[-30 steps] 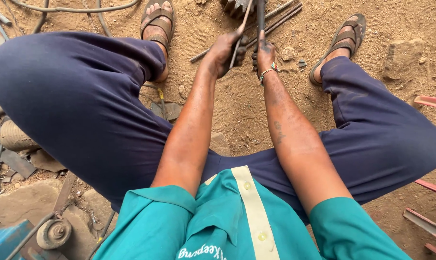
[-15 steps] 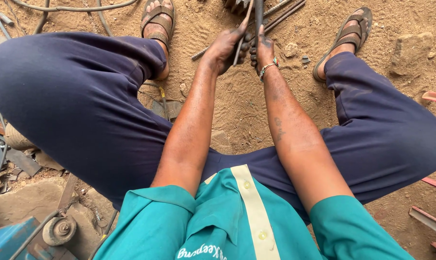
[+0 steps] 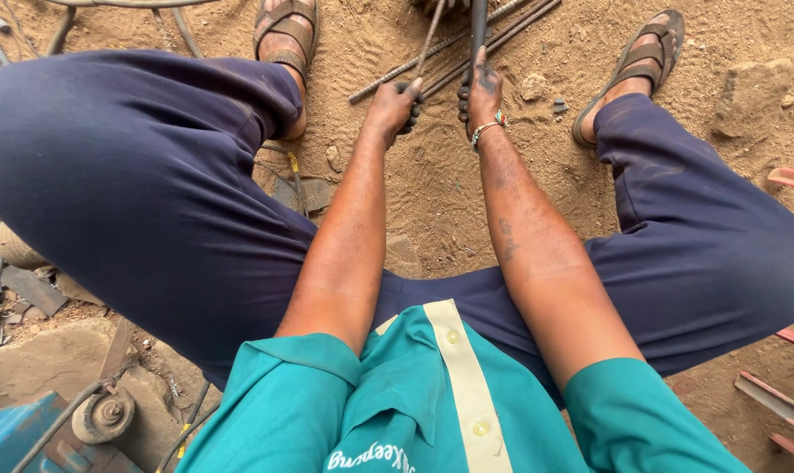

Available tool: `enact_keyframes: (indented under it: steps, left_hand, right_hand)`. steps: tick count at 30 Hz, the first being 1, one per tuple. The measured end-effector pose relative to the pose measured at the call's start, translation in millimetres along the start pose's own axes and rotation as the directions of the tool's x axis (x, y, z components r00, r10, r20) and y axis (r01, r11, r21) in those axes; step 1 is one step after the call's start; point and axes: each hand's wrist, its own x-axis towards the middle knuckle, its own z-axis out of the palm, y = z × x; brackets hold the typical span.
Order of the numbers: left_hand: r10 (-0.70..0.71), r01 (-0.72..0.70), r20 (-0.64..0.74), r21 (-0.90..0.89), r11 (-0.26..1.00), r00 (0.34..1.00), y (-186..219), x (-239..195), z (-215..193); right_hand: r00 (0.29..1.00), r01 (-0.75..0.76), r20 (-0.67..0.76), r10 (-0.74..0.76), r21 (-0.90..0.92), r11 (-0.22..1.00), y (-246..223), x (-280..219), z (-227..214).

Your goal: The person sits on the ground and uses a hammer to strike a metal rod held against a gear-like metal object. The person repeatedly hits the rod with the hammer, occasionally adjusting the rod's position.

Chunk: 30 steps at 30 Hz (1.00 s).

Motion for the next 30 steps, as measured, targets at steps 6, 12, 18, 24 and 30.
enact_keyframes:
  steps: [6, 12, 18, 24, 30]
  left_hand:
    - [-0.014, 0.039, -0.167, 0.145, 0.989, 0.986, -20.9, 8.9, 6.7]
    - [-0.085, 0.121, -0.193, 0.182, 0.976, 0.978, -37.3, 18.3, 11.1]
    - [-0.09, 0.127, -0.199, 0.18, 0.975, 0.976, -40.4, 22.3, 9.2]
    - [-0.111, 0.154, -0.212, 0.2, 0.968, 0.971, -42.8, 23.4, 9.7]
    - [-0.07, 0.114, -0.207, 0.205, 0.972, 0.976, -42.6, 23.8, 4.9]
  right_hand:
    - [0.981, 0.153, -0.111, -0.16, -0.074, 0.986, 13.0, 19.9, -5.0]
    - [0.68, 0.604, -0.121, -0.723, -0.467, 0.646, -23.2, 47.7, -3.8]
    - [0.672, 0.73, -0.157, -0.724, -0.022, 0.683, -56.2, 49.6, 7.2]
    - [0.863, 0.428, -0.061, -0.502, -0.439, 0.79, -29.2, 36.4, 6.7]
    - [0.763, 0.543, -0.151, -0.628, -0.378, 0.75, -14.4, 45.0, 19.8]
